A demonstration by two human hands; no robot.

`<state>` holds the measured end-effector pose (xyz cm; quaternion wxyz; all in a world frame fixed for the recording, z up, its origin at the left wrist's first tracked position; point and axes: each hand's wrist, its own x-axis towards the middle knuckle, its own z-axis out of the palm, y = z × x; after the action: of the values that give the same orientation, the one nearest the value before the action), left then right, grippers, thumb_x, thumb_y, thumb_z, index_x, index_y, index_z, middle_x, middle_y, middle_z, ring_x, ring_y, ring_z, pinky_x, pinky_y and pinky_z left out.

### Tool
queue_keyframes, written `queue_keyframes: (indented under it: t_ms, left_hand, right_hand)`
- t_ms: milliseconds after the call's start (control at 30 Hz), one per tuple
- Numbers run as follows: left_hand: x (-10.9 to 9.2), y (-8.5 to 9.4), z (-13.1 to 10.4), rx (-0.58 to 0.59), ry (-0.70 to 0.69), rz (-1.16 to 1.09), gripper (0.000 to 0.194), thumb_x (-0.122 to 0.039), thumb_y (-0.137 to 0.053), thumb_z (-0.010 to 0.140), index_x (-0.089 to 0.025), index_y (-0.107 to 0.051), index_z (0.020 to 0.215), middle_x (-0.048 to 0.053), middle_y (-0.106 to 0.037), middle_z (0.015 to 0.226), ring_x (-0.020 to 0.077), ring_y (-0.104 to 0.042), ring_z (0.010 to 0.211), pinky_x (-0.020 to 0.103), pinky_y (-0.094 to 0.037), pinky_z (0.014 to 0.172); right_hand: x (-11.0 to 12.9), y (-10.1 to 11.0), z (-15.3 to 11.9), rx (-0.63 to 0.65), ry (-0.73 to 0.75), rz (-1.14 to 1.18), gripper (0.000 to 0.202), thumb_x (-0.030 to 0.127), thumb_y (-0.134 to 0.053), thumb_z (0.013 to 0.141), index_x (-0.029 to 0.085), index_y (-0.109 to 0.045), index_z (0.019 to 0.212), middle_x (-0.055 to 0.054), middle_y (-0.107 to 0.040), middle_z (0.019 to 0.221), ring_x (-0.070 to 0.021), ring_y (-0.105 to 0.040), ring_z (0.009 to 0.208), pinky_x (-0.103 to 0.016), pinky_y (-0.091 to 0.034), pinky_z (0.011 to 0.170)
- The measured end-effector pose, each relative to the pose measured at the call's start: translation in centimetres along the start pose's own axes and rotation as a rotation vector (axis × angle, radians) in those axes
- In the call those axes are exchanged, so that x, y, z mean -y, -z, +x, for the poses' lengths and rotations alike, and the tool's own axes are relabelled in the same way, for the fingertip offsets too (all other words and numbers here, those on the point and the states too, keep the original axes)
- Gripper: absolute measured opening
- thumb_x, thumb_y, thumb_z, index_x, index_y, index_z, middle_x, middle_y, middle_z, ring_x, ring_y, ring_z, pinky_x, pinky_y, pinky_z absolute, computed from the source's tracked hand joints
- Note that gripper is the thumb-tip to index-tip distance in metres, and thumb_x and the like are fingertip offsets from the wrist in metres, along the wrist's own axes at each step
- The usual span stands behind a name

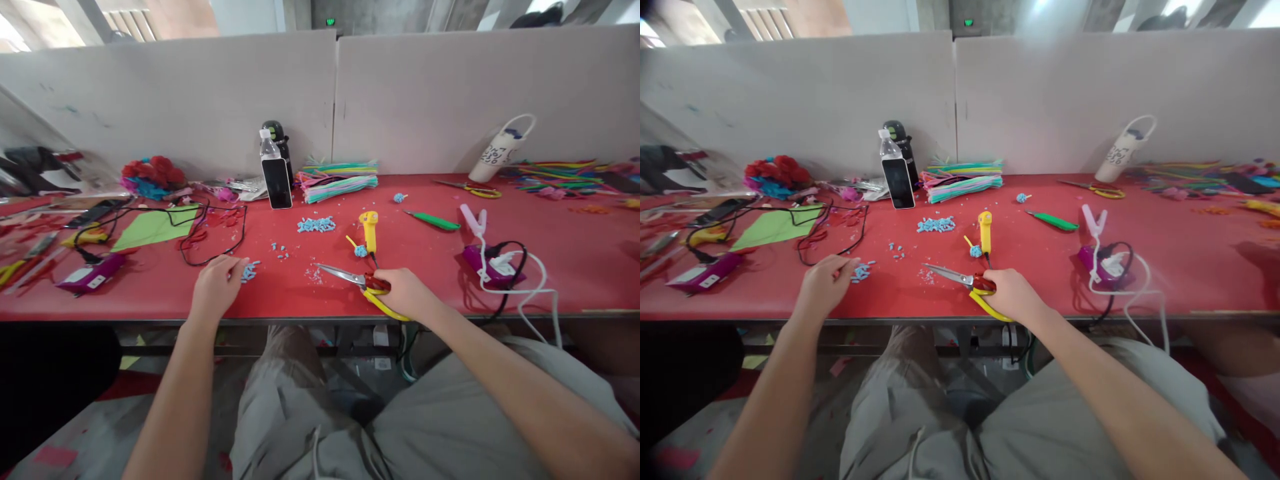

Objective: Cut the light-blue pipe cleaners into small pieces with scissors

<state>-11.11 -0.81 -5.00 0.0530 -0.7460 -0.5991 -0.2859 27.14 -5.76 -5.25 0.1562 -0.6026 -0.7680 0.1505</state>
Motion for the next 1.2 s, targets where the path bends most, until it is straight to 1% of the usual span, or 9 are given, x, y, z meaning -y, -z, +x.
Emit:
queue_keyframes:
  t_ms: [100,233,367,467,600,733,833,933,1200]
  left_hand:
    - [1.8,-0.4,0.5,0.05,-0.024,0.016,0.032,-0.04,-0.044,0.09,-0.019,-0.068,0.086,0.007,-0.067,0.096,0.0196,-0.06,0.088,0.03,-0.043,0.083]
    - [2.4,-0.6,0.9,-0.014,0.024,-0.088,0.034,-0.038,-0.042,0.091,-0.015,-0.067,0.091,0.01,-0.067,0.1,0.0204,-0.06,0.095,0.031,-0.044,0.086]
    - [0.3,-0.4,2.1,-0.068,0.053,-0.17,0.03,-0.035,-0.043,0.091,-0.016,-0.066,0.093,0.009,-0.067,0.098,0.019,-0.061,0.093,0.029,-0.046,0.083]
    - [-2.5,-1.3,3.9,-0.012,-0.013,-0.215,0.024,-0.032,-0.048,0.088,-0.018,-0.066,0.095,0.006,-0.067,0.097,0.0165,-0.061,0.087,0.028,-0.047,0.082]
    - [-6.4,-4.1,7.3,0.084,-0.087,-0.243,0.022,-0.025,-0.05,0.085,-0.018,-0.066,0.098,0.006,-0.066,0.096,0.0147,-0.061,0.079,0.026,-0.048,0.077]
    - [-9.0,-7.4,10.7,0.208,-0.111,-0.162,0.025,-0.02,-0.05,0.083,-0.02,-0.065,0.104,0.007,-0.062,0.106,0.0175,-0.061,0.089,0.03,-0.047,0.085]
    - [-9.7,-9.5,12.4,0.301,-0.095,-0.069,0.028,-0.019,-0.052,0.083,-0.022,-0.064,0.108,0.008,-0.06,0.112,0.0209,-0.058,0.103,0.031,-0.045,0.09]
    - [-9.8,-10.9,13.3,0.339,-0.086,-0.022,0.029,-0.019,-0.055,0.082,-0.023,-0.065,0.108,0.008,-0.06,0.112,0.023,-0.056,0.108,0.033,-0.044,0.091]
    - [-9.8,-11.8,14.1,0.314,-0.061,-0.018,0.019,-0.021,-0.056,0.081,-0.024,-0.068,0.096,0.007,-0.063,0.107,0.0223,-0.057,0.102,0.034,-0.044,0.088]
  right_hand:
    - [0.0,-0.1,0.0,-0.004,-0.001,0.002,0.022,0.041,-0.055,0.079,0.021,-0.056,0.068,0.0,-0.058,0.06,-0.0129,-0.052,0.056,-0.023,-0.024,0.05]
    - [0.0,0.0,0.0,-0.004,0.0,0.004,0.022,0.04,-0.056,0.078,0.021,-0.055,0.068,-0.001,-0.058,0.06,-0.0126,-0.052,0.055,-0.023,-0.024,0.05]
    - [0.0,0.0,0.0,-0.009,0.005,-0.005,0.019,0.038,-0.057,0.077,0.022,-0.055,0.069,0.0,-0.059,0.061,-0.0129,-0.053,0.056,-0.023,-0.024,0.051]
    - [0.0,-0.1,0.0,-0.02,0.001,0.007,0.017,0.037,-0.057,0.077,0.022,-0.056,0.069,0.0,-0.059,0.061,-0.0132,-0.054,0.056,-0.023,-0.024,0.051]
    - [-0.2,-0.2,0.0,-0.065,-0.01,0.048,0.019,0.037,-0.057,0.077,0.021,-0.055,0.067,0.0,-0.057,0.059,-0.013,-0.052,0.055,-0.023,-0.025,0.051]
    - [-0.7,0.2,0.1,-0.145,-0.034,0.091,0.026,0.042,-0.054,0.08,0.02,-0.057,0.067,-0.001,-0.056,0.057,-0.014,-0.052,0.055,-0.023,-0.026,0.051]
    - [-1.0,0.5,0.3,-0.184,-0.06,0.105,0.028,0.044,-0.053,0.08,0.02,-0.058,0.067,-0.002,-0.055,0.057,-0.0145,-0.052,0.055,-0.023,-0.026,0.051]
    - [-1.1,0.6,0.3,-0.196,-0.072,0.092,0.028,0.043,-0.054,0.079,0.02,-0.054,0.063,-0.001,-0.052,0.055,-0.0138,-0.05,0.053,-0.023,-0.025,0.05]
    - [-1.1,0.8,0.3,-0.193,-0.084,0.067,0.032,0.045,-0.055,0.077,0.021,-0.044,0.059,0.001,-0.047,0.051,-0.0113,-0.039,0.049,-0.024,-0.021,0.049]
